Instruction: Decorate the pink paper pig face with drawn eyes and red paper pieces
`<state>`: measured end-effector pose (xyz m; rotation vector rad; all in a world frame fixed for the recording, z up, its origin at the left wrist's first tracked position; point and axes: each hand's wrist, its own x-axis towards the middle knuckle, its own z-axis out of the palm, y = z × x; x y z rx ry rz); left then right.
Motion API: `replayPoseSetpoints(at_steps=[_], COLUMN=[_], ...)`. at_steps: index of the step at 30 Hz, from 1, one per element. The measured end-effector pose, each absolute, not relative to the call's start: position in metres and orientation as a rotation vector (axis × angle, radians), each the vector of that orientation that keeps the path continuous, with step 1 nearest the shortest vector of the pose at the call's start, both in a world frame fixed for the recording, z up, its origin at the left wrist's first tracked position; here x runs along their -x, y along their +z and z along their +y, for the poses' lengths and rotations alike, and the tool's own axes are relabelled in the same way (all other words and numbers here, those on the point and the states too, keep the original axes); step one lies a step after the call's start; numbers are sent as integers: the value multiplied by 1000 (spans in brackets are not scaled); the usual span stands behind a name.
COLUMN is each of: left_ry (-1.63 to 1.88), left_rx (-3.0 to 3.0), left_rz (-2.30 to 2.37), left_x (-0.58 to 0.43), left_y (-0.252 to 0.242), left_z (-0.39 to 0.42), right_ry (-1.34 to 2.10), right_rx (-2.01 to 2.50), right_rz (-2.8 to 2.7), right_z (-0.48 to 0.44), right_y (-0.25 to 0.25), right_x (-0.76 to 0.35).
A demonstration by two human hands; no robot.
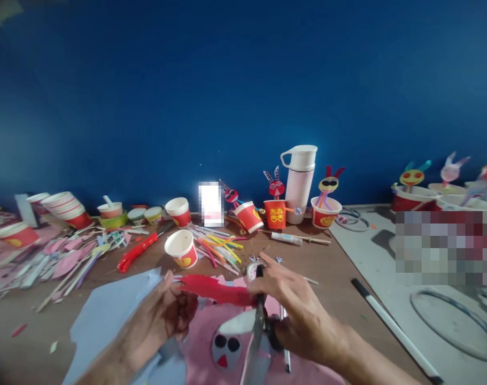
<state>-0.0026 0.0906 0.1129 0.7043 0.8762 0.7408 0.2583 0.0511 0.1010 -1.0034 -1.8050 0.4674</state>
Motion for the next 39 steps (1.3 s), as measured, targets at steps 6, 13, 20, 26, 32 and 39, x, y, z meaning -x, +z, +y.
replayPoseSetpoints(at_steps=[6, 13, 20, 26, 32, 39], left_ry=[850, 1044, 1188, 1215, 1337, 1355], left_rx=[-698, -834, -923, -1018, -1102, -1088], left_rz=[1002, 1064, 1122, 1080, 978, 893], left_x=[-1, -4, -7, -13, -18, -32], left_y=[112, 112, 117, 141, 167, 173], left_z=[86, 86, 88, 95, 111, 112], right_ry=[15, 91, 744, 991, 1186, 1387], right_rx=[808, 1027, 1135, 1102, 1136, 1214], right_rz=[-2184, -2011, -1492, -1507, -1564, -1627], right_z=[53, 63, 59, 47, 28, 33], right_y=[104, 102, 107, 112, 118, 106], right_x=[-257, -258, -256, -249, -234, -230])
